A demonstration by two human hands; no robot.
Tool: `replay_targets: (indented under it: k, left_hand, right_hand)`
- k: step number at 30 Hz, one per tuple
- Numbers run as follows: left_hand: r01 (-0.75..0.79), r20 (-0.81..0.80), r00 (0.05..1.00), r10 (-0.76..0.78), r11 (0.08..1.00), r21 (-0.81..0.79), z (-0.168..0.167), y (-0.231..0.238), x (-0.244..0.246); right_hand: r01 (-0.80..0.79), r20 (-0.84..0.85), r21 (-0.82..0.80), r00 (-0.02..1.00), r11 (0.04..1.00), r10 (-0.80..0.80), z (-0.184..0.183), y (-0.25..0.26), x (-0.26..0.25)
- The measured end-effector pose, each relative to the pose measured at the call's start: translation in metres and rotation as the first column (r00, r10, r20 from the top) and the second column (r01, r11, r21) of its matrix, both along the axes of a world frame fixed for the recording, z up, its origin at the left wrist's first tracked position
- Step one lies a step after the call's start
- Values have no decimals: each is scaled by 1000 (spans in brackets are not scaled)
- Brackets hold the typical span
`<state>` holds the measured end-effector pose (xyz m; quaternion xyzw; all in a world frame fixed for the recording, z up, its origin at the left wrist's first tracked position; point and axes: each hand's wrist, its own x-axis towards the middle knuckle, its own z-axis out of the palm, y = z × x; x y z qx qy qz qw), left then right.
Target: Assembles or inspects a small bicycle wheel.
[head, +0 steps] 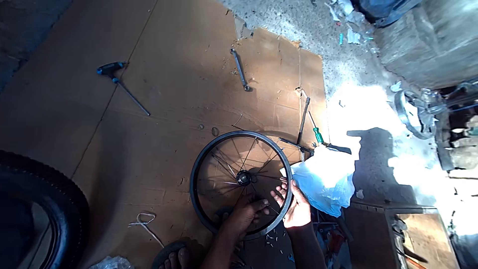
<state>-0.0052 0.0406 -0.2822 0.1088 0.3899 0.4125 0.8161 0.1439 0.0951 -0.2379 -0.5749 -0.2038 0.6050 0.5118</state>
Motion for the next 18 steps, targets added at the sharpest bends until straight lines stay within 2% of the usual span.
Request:
replay_targets:
  k: [4,6,7,8,9,10,11,12,14,18]
  left_hand:
    - [37,178,983,-38,999,10,10,3,-6]
    - [39,273,962,-25,998,-46,13,3,-7]
    - [28,273,962,-9,997,-65,14,3,-7]
    - [20,251,968,-1,997,-74,14,3,-6]
    - [18,214,977,-1,997,-76,14,4,-6]
    - [14,190,982,1,997,-77,15,5,-7]
    - [8,177,984,5,997,-73,16,5,-7]
    - [0,178,984,13,997,-75,17,4,-7]
    - [-18,176,984,33,996,-88,18,4,-6]
    - [-15,145,989,29,995,-99,20,0,-5]
  right_hand:
    - [-157,-7,29,988,987,157,7,6,9]
    - [-250,132,35,961,968,244,5,2,25]
    - [-318,276,23,913,948,300,2,-3,36]
    - [-399,473,-1,807,917,352,-3,-11,47]
    - [-484,665,-83,625,871,410,-8,-21,59]
    - [-538,761,-237,415,809,499,-13,-33,68]
    - [-561,771,-381,245,735,587,-19,-45,73]
    - [-564,746,-483,134,670,652,-29,-57,76]
    - [-550,712,-561,60,618,700,-54,-78,79]
    - [-510,797,-503,38,698,602,-81,-104,72]
